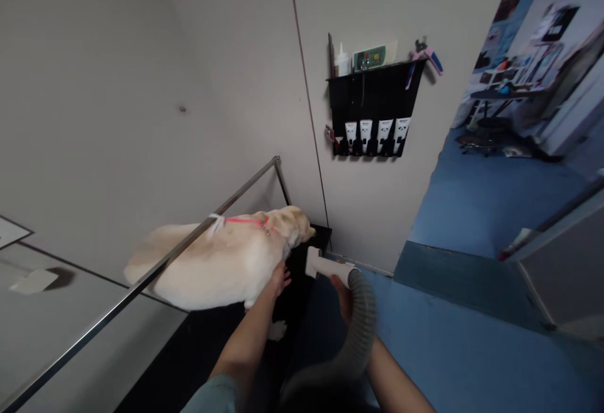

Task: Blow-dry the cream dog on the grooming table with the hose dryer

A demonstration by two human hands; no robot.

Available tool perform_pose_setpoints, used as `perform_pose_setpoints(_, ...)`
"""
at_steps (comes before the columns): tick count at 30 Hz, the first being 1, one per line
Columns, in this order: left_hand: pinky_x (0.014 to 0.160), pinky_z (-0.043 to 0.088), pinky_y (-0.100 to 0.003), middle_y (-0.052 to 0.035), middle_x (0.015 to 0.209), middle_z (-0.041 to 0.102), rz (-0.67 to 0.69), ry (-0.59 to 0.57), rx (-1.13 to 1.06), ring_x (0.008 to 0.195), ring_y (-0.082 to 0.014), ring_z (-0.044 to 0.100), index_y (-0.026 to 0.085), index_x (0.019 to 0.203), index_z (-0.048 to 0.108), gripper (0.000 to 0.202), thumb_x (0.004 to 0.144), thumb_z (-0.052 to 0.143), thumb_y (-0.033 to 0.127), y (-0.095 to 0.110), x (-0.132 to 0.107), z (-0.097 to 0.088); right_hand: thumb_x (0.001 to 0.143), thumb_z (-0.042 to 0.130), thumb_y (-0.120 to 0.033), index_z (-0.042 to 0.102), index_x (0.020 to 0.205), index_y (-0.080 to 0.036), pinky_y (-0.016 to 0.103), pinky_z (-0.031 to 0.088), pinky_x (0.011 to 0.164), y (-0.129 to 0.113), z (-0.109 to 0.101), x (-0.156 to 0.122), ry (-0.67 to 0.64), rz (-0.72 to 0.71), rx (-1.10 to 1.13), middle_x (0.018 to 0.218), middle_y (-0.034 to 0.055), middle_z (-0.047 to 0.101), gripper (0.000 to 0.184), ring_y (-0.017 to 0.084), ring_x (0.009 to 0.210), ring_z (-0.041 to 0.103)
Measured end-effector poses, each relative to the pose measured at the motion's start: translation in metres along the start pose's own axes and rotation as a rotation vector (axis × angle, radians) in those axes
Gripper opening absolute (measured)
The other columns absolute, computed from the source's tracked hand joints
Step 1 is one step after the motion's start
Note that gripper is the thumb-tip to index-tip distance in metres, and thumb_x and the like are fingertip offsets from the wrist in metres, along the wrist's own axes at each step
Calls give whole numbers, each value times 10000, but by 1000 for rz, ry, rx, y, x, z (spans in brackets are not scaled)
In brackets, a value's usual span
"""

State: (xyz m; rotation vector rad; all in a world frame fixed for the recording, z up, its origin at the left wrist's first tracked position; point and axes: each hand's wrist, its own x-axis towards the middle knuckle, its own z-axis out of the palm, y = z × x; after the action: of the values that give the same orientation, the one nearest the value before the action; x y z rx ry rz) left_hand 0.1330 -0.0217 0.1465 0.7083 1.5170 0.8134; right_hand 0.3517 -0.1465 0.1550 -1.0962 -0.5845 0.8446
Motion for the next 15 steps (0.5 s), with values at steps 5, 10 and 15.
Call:
perform_pose_setpoints(5,1398,503,-463,-159,1984,503,-19,60,-56,1803,-326,548,308,1661,644,533,1164,578,490,0,6,-21,711,1024,-644,823,1159,-282,608,615,1238,-11,13,27,-23,-9,-24,1286,103,857,610,381,1257,750)
perform_pose_setpoints(10,1385,508,-481,-160,1855,659,24,94,-98,1751,-370,602,287,1509,755,462,1099,765,500,13,14,-33,704,1021,-618,799,1162,-289,667,576,1302,-9,34,40,-79,15,-51,1306,114,845,607,414,1314,742)
perform_pose_setpoints(15,1344,543,-438,-133,1555,818,9,173,-155,1565,-286,733,268,1222,747,149,1146,703,389,31,32,-40,704,1037,-584,822,1175,-315,724,607,1299,-3,45,25,-202,8,-62,1311,103,875,583,460,1318,798)
